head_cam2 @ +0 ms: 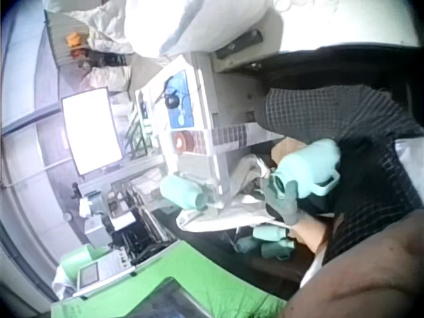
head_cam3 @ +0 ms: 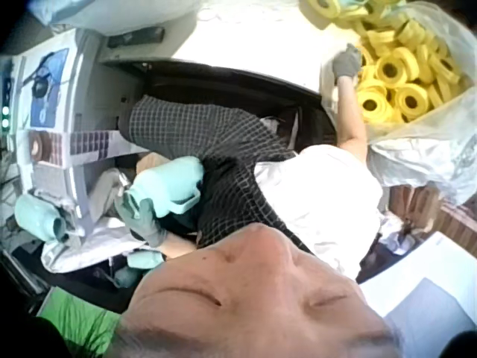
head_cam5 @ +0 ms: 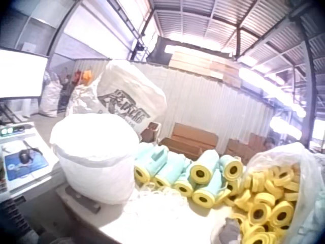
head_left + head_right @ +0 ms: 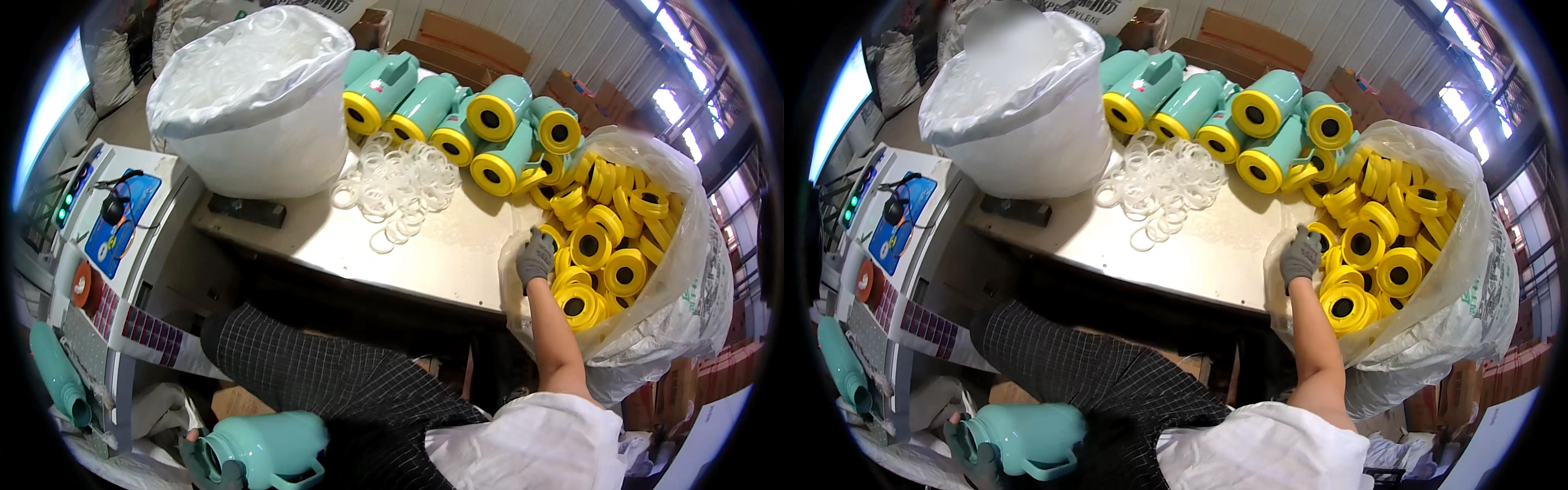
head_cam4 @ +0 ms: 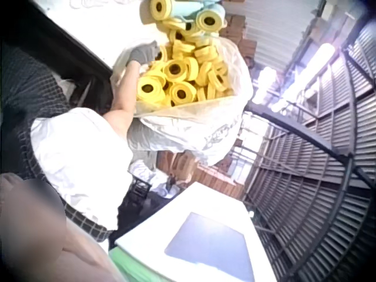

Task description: The person assembles teal plastic containers by inserting clear plastic rings into the openings, applying labels from a roll, and securing yellow lids. The person handles each container one at a time, repeating the sequence throughout the clip.

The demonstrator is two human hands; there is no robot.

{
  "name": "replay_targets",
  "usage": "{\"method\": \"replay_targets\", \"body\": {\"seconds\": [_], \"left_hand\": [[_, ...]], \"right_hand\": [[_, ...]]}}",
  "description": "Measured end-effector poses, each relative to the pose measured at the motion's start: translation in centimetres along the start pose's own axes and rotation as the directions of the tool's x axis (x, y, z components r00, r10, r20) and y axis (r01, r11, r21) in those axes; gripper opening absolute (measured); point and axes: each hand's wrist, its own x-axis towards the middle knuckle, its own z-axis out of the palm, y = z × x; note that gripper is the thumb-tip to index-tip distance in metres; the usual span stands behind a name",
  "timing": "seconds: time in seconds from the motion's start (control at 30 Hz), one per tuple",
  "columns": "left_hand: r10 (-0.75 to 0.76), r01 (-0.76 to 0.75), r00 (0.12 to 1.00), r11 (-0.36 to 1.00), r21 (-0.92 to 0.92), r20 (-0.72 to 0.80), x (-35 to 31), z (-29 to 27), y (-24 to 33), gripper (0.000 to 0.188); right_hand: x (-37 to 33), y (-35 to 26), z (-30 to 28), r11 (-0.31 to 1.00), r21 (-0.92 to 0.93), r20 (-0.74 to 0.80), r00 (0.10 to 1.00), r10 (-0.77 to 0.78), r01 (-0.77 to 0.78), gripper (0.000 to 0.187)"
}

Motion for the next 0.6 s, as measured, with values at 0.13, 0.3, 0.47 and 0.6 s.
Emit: {"method": "replay_targets", "body": {"seconds": [0.13, 0.3, 0.47, 0.6], "left_hand": [[0.035, -0.036, 0.998, 0.999, 0.001, 0.054, 0.9, 2.2, 2.3, 0.078], [-0.030, 0.030, 0.999, 1.000, 0.003, 0.024, 0.2, 2.4, 3.7, 0.075], [-0.024, 0.004, 0.995, 0.980, 0.197, 0.099, 0.3, 0.7, 4.6, 0.070], [0.072, -0.047, 0.996, 0.921, 0.386, -0.050, -1.0, -1.4, 2.0, 0.065]], "right_hand": [[0.4, 8.1, 3.9, 0.984, -0.150, 0.111, 0.988, 0.109, -0.092, 0.036], [-1.0, 0.6, -0.3, 0.964, -0.021, -0.204, 0.943, -0.263, 0.264, 0.028], [-8.7, -15.0, -4.3, 0.370, 0.890, -0.143, 0.934, -0.328, 0.266, 0.036], [-19.7, -24.1, 0.4, -0.110, 0.556, 0.568, 0.473, -0.674, -0.824, 0.042]]}}
